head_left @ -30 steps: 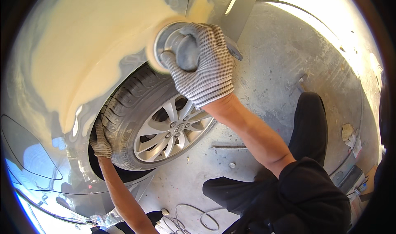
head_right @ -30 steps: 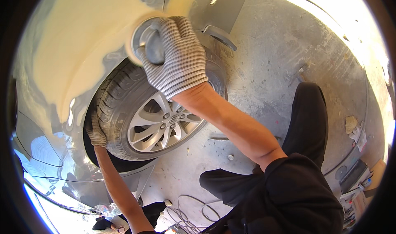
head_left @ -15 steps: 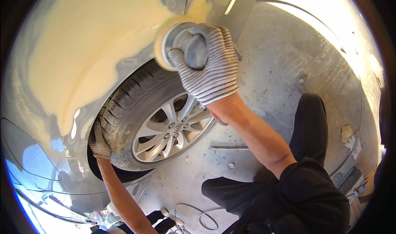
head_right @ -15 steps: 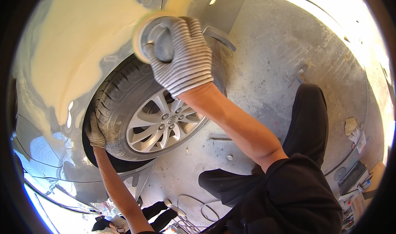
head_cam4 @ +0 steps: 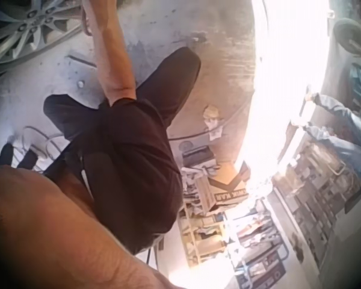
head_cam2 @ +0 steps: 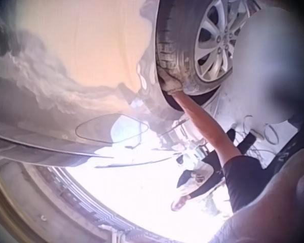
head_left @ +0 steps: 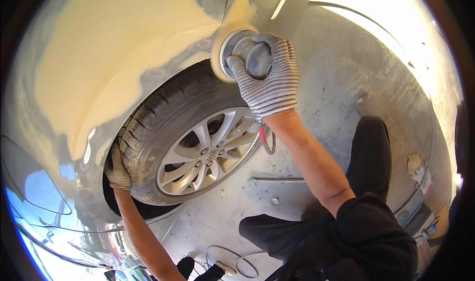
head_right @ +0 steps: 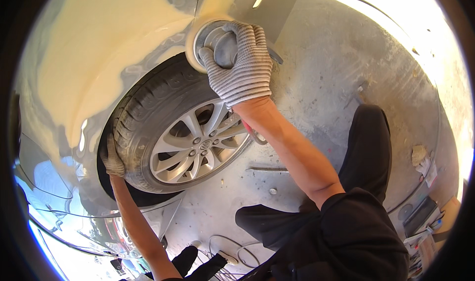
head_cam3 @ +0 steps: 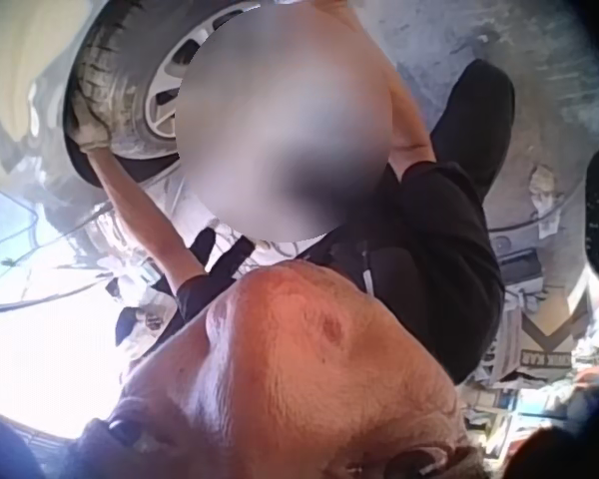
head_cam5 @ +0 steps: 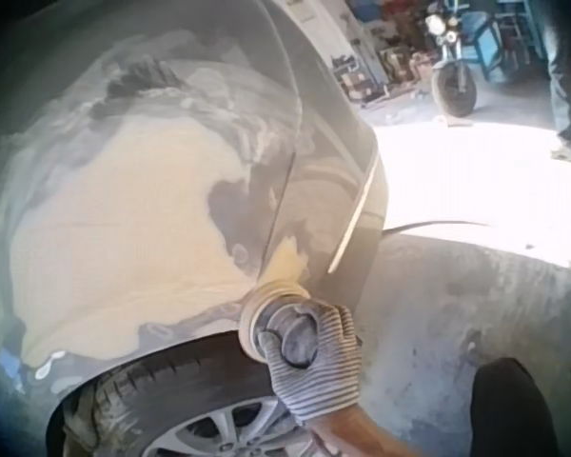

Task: The person uses a pneumatic polishing tool to smooth the surface of a car's rear quarter panel near the wheel well. They repeatedly move the tool over the same area and occasionally wipe the surface with a gloved hand.

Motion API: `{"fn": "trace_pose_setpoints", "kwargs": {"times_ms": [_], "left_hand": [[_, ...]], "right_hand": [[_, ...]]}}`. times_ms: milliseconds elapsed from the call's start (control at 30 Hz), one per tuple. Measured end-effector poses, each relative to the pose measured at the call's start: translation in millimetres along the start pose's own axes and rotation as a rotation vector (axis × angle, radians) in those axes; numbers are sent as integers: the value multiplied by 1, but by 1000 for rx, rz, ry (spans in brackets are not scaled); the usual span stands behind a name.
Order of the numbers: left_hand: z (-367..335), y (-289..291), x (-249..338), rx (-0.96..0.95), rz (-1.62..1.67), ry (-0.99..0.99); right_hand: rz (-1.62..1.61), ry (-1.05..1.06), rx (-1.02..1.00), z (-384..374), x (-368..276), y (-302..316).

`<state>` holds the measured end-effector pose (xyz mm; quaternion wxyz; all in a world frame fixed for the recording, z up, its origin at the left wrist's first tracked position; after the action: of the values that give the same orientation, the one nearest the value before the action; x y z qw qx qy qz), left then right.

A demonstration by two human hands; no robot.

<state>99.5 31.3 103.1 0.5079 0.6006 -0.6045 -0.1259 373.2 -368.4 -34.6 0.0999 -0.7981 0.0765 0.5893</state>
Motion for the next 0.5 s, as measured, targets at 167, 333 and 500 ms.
{"fn": "trace_pose_setpoints", "kwargs": {"times_ms": [167,333,500], "left_hand": [[36,10,-41,-184,-675,-375],[-3,-37,-13,-276,-613,-144],[-8,-10,41,-106,-509,-51]], "right_hand": [[-55,106,-76,24,-28,-32],[6,-50,-183,2,8,-19],[235,-234,-340,8,61,-24]]}}
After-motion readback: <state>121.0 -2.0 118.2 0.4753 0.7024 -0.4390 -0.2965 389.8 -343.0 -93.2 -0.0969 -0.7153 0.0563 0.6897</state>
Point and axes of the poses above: each hand's wrist, its own z-axis away from the middle knuckle, its own y-axis out of the back of the hand, x = y × z, the point moved 7 cm from there along -z, towards the middle knuckle, and after that the axes turned 12 degrees about -y, right-handed, at the moved point
